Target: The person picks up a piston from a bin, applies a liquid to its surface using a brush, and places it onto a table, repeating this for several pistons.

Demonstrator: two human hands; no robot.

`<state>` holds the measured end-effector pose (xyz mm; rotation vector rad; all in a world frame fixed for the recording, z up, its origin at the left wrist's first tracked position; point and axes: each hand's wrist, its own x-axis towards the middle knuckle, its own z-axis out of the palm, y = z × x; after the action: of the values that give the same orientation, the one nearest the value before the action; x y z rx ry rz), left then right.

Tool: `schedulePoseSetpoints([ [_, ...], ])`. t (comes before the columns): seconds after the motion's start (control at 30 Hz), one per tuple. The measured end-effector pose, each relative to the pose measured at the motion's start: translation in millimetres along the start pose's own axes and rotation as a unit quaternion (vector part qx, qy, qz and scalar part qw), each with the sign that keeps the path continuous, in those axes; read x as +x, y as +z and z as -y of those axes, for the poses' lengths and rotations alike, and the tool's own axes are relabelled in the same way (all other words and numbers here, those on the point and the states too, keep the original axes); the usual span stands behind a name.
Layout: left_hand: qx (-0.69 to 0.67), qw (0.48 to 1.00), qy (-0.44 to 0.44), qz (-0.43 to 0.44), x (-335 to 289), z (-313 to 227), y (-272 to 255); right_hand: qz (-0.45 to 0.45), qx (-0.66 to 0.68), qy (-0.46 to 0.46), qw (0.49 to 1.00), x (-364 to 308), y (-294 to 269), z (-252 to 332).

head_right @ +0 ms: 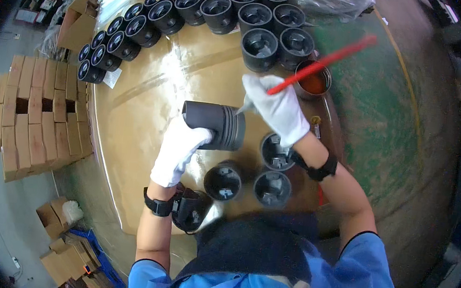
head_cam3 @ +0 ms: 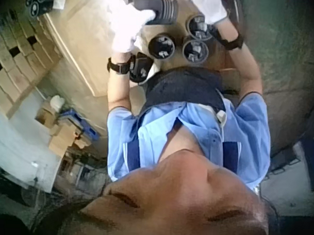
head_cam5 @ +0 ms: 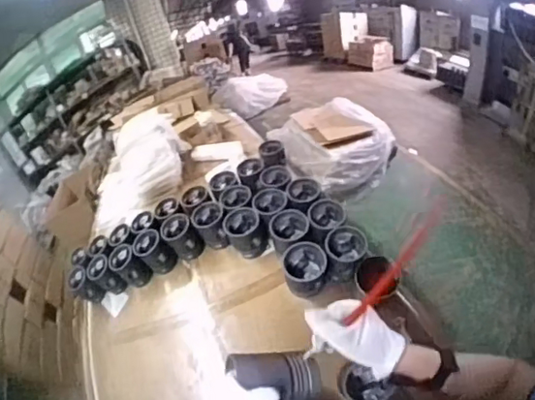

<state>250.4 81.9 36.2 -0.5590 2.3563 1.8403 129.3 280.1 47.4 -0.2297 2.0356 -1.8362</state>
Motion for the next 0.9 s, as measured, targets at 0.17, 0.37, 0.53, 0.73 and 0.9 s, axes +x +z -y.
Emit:
schedulePoseSetpoints([
  [0.17,-0.129,0.984,-0.106,-0.059,9.6,15.2,10.0,0.006,-0.343,-0.394,0.852,-40.3,10.8,-24.1],
  [0.37,-0.002,0.998,0.036,-0.051,93.5,10.7,-29.2,0.03,-0.367,-0.36,0.857,-31.1,1.5,-29.8],
  [0.53,0.418,0.896,0.105,-0.105,187.3,-38.4,-38.8,-0.008,-0.196,-0.211,0.958,-23.1,-30.2,-28.7],
  [0.73,0.517,0.813,0.216,-0.16,273.9,-23.2,-53.4,-0.072,-0.084,-0.008,0.994,-20.3,-47.6,-36.8],
  [0.9,0.583,0.759,0.243,-0.159,288.1,-17.6,-33.5,-0.116,0.009,0.058,0.992,-13.3,-53.4,-44.7],
])
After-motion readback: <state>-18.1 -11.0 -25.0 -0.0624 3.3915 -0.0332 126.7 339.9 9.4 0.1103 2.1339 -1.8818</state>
